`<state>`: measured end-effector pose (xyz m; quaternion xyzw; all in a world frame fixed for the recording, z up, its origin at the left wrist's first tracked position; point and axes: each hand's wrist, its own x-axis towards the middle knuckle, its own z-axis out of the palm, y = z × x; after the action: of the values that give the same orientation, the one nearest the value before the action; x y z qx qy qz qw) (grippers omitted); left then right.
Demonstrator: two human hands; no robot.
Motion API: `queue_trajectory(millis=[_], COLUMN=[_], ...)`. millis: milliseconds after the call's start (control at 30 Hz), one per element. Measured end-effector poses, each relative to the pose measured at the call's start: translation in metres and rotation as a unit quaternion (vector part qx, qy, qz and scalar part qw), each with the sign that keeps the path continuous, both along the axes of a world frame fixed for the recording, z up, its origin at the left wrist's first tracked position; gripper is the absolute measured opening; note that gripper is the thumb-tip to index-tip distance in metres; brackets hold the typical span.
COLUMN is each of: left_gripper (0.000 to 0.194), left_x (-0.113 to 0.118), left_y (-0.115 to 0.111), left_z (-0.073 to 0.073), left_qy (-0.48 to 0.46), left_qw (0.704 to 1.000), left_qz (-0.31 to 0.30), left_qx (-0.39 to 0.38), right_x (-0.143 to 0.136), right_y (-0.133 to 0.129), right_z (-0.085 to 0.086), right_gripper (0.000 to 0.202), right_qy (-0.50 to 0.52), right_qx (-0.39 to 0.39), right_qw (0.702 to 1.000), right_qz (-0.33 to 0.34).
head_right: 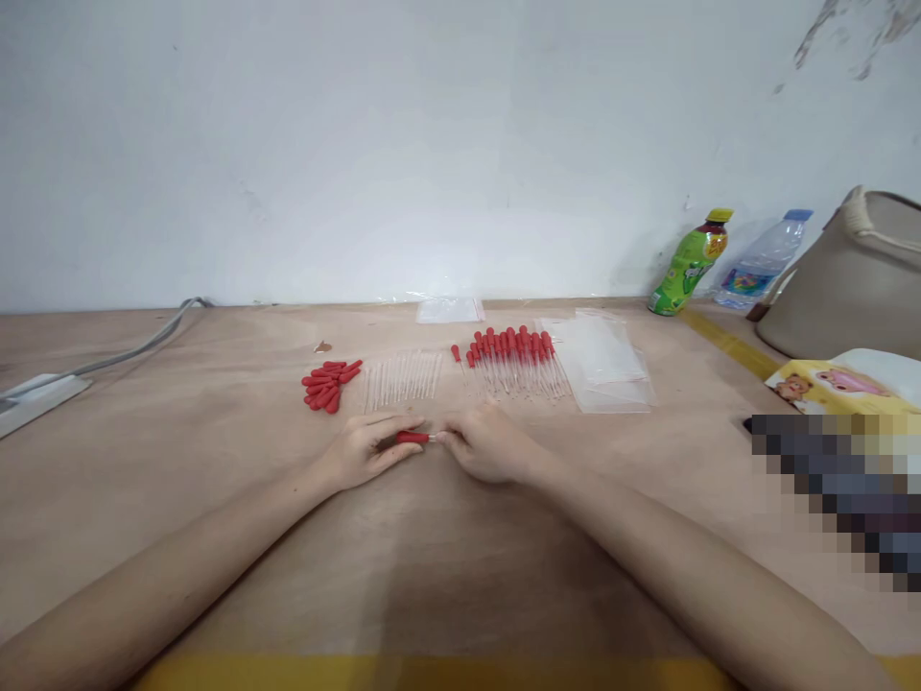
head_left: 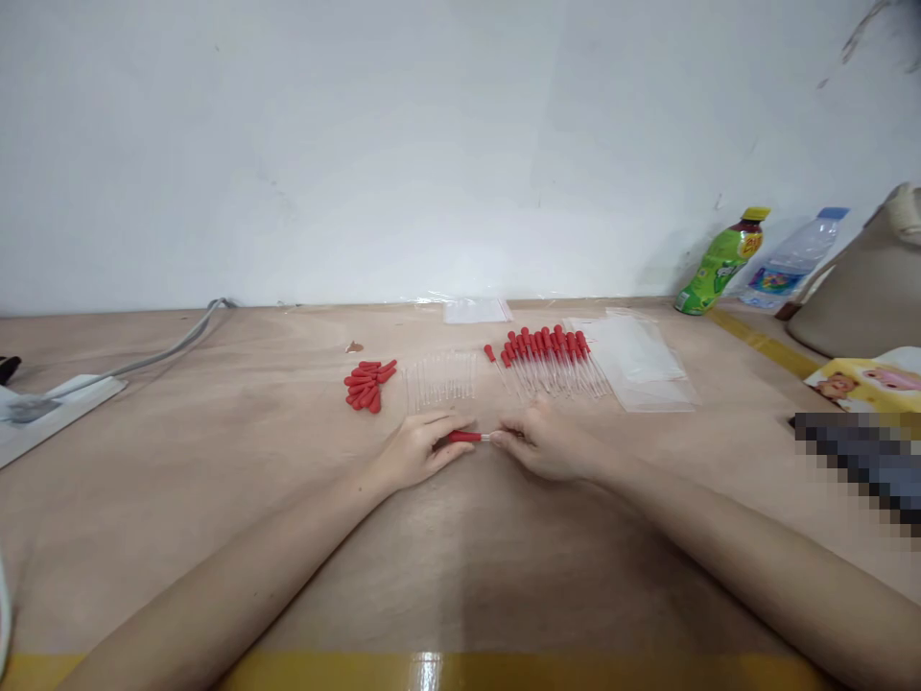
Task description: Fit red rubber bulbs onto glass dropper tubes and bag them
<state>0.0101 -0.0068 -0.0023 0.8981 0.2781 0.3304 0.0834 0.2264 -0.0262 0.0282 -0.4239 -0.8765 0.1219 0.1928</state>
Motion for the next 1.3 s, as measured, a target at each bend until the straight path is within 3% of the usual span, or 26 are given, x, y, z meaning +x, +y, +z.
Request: queue_trajectory(millis=[133, 233, 400, 500, 767, 967, 1100, 1300], left_gripper=[0.039, 0.045, 0.052, 0.056, 0.058, 0.058, 0.058, 0.057], left_x=[-0.007, -0.008, -0.007, -0.008, -0.009, -0.008, -0.008, -0.009], left_y=[-0.002, -0.003, -0.005, -0.005, -0.004, -0.005, -0.005, -0.005], left_z=[0.003, 0.007, 0.015, 0.016, 0.015, 0.016, 0.018, 0.018], left_qy=[0.010, 0.080, 0.230, 0.271, 0.304, 0.306, 0.311, 0.304], left_qw=[0.999, 0.994, 0.968, 0.958, 0.949, 0.948, 0.946, 0.948], left_qz=[0.022, -0.029, -0.077, -0.072, -0.064, -0.064, -0.060, -0.063], left_qx=[-0.048, -0.072, -0.059, -0.062, -0.057, -0.060, -0.065, -0.070], right_x=[0.026, 0.038, 0.020, 0.000, -0.025, -0.024, -0.023, -0.033], right_y=[0.023, 0.049, 0.079, 0.085, 0.088, 0.085, 0.081, 0.077], right_z=[0.008, 0.006, 0.004, 0.001, -0.012, -0.012, -0.008, -0.011], right_gripper=[0.024, 0.025, 0.017, 0.021, 0.025, 0.024, 0.023, 0.025], right_qy=[0.089, 0.153, 0.068, 0.008, -0.076, -0.066, -0.047, -0.028], right_qx=[-0.139, -0.184, 0.027, 0.081, 0.071, 0.032, 0.046, 0.074], right_qw=[0.983, 0.958, 0.951, 0.934, 0.933, 0.942, 0.942, 0.966], right_qz=[-0.086, -0.159, -0.301, -0.349, -0.344, -0.327, -0.329, -0.246])
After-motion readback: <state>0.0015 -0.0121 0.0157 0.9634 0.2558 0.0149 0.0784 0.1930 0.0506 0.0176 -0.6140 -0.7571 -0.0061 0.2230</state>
